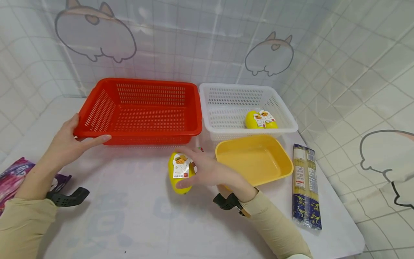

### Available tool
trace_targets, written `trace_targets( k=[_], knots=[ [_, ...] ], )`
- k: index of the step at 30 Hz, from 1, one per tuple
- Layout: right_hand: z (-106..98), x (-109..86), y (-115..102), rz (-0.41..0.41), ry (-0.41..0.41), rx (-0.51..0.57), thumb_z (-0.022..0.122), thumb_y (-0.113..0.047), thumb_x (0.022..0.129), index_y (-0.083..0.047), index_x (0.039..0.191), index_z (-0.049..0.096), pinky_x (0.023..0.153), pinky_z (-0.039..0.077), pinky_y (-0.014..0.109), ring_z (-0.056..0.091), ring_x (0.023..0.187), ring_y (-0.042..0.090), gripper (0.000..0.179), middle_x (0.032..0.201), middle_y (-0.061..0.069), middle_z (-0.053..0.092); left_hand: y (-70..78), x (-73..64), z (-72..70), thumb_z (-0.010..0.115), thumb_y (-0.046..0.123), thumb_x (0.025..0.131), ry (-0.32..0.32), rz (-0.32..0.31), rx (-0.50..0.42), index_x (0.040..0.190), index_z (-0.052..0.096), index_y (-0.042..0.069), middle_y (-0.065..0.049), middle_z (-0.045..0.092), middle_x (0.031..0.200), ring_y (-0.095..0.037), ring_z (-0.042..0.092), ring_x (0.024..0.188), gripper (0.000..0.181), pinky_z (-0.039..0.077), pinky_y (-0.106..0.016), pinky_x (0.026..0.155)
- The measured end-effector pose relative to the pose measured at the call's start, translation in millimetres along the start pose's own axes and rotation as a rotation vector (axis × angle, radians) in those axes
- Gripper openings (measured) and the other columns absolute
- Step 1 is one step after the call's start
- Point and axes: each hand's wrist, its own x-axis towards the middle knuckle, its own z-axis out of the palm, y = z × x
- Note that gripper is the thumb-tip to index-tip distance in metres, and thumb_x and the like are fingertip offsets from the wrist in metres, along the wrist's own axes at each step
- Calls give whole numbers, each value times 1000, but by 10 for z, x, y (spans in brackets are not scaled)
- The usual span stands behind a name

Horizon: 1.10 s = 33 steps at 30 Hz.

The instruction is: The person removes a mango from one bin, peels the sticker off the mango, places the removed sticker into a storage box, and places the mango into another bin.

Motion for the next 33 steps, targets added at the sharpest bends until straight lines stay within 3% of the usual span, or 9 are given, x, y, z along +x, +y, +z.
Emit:
trace_targets(
  k=[5, 15, 21, 27, 29, 33],
  knots=[
    [113, 26, -3, 14, -38, -2, 84, -39, 79, -34, 151, 36, 98, 48, 27, 47, 117, 11, 87, 137, 0, 41, 4, -5, -15, 69, 56, 87, -2, -4, 8, 162, -1, 18, -32, 12, 160, -56, 21, 136, 109, 30, -81, 90],
    [242, 44, 3, 43, -92, -69, 82, -45, 79, -28, 154, 35, 98, 48, 27, 47, 118, 12, 90, 142, 0, 43, 23, -15, -22, 68, 55, 88, -16, -14, 16, 161, -6, 14, -32, 6, 162, -58, 18, 138, 112, 28, -82, 94],
    [283, 77, 16, 43, -92, -111, 82, -45, 79, -26, 154, 35, 102, 47, 31, 48, 118, 13, 91, 144, 3, 44, 34, 2, -28, 69, 52, 89, 3, 8, 25, 162, 0, 14, -35, 13, 159, -55, 22, 134, 107, 30, -80, 93],
    [323, 111, 29, 62, -98, -119, 83, -45, 79, -27, 154, 36, 98, 48, 29, 49, 114, 12, 90, 142, 3, 45, 40, 4, -35, 69, 52, 89, 5, 12, 35, 162, -1, 13, -36, 17, 156, -54, 23, 131, 107, 31, -79, 92],
    [329, 116, 32, 63, -101, -122, 83, -46, 79, -27, 153, 36, 97, 49, 28, 49, 113, 11, 90, 141, 3, 45, 48, 0, -41, 69, 52, 89, 4, 16, 43, 161, -3, 10, -36, 11, 159, -56, 20, 135, 110, 28, -80, 95],
    [323, 115, 33, 68, -105, -129, 83, -47, 79, -27, 154, 34, 99, 48, 29, 49, 115, 11, 92, 141, 2, 45, 102, -41, -57, 68, 53, 89, 25, 25, 63, 158, -11, 7, -27, -8, 164, -55, 2, 147, 115, 14, -81, 105]
  ],
)
